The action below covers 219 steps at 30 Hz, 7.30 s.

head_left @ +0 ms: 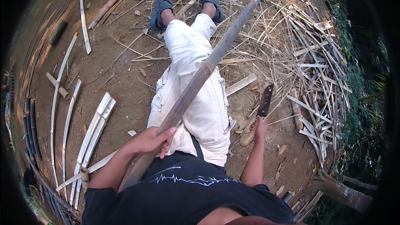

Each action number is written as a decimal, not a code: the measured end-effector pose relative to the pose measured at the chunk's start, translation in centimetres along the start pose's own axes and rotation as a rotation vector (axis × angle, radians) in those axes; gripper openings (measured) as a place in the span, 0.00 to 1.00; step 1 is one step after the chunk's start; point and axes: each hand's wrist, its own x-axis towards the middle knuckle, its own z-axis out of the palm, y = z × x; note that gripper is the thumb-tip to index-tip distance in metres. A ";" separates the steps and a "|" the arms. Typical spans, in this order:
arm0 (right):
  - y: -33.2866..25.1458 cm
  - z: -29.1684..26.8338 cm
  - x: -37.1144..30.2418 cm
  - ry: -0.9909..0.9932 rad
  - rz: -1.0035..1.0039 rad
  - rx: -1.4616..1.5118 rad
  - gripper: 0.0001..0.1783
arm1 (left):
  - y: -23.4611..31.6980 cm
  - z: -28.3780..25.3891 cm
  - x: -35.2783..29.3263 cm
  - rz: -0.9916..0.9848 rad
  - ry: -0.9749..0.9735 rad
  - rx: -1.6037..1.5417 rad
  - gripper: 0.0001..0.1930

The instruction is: The person strips bark and outer layers from bamboo stalks using a drawknife, handling long poles and flat strips while sitting on the ground.

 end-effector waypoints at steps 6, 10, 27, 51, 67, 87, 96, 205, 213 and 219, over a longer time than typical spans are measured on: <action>-10.0 0.1 -10.5 -0.028 -0.733 -0.317 0.11 | 4.1 3.9 -2.4 0.024 0.299 0.627 0.33; -19.3 3.2 -19.2 -0.387 -1.263 -0.590 0.24 | 6.1 6.0 -2.7 -0.183 0.217 0.548 0.26; -23.0 5.7 -16.3 -0.466 -1.668 -0.825 0.16 | -1.5 6.2 -1.7 0.271 0.466 0.642 0.23; -27.7 9.3 -3.9 -0.293 -1.341 -0.918 0.15 | 1.2 5.2 -2.6 0.027 0.496 0.701 0.17; -29.5 11.3 1.4 -0.348 -1.579 -0.914 0.12 | 0.5 4.9 -3.4 0.051 0.529 0.814 0.18; -38.6 14.2 14.7 0.097 -0.800 -1.073 0.15 | -1.4 4.7 -2.2 0.169 0.596 0.884 0.16; -37.3 15.4 16.0 0.114 -0.910 -1.110 0.15 | -1.5 5.3 -3.5 0.128 0.607 0.859 0.15; -25.9 7.9 -0.1 -0.204 -1.270 -0.912 0.12 | 2.2 6.7 0.3 0.396 0.675 0.818 0.24; -28.5 5.2 12.4 0.212 -0.598 -0.893 0.17 | 1.8 6.1 -1.0 0.413 0.637 0.837 0.28; -20.2 7.8 6.9 0.182 -0.519 -0.742 0.16 | 2.1 5.9 1.9 0.393 0.668 0.856 0.28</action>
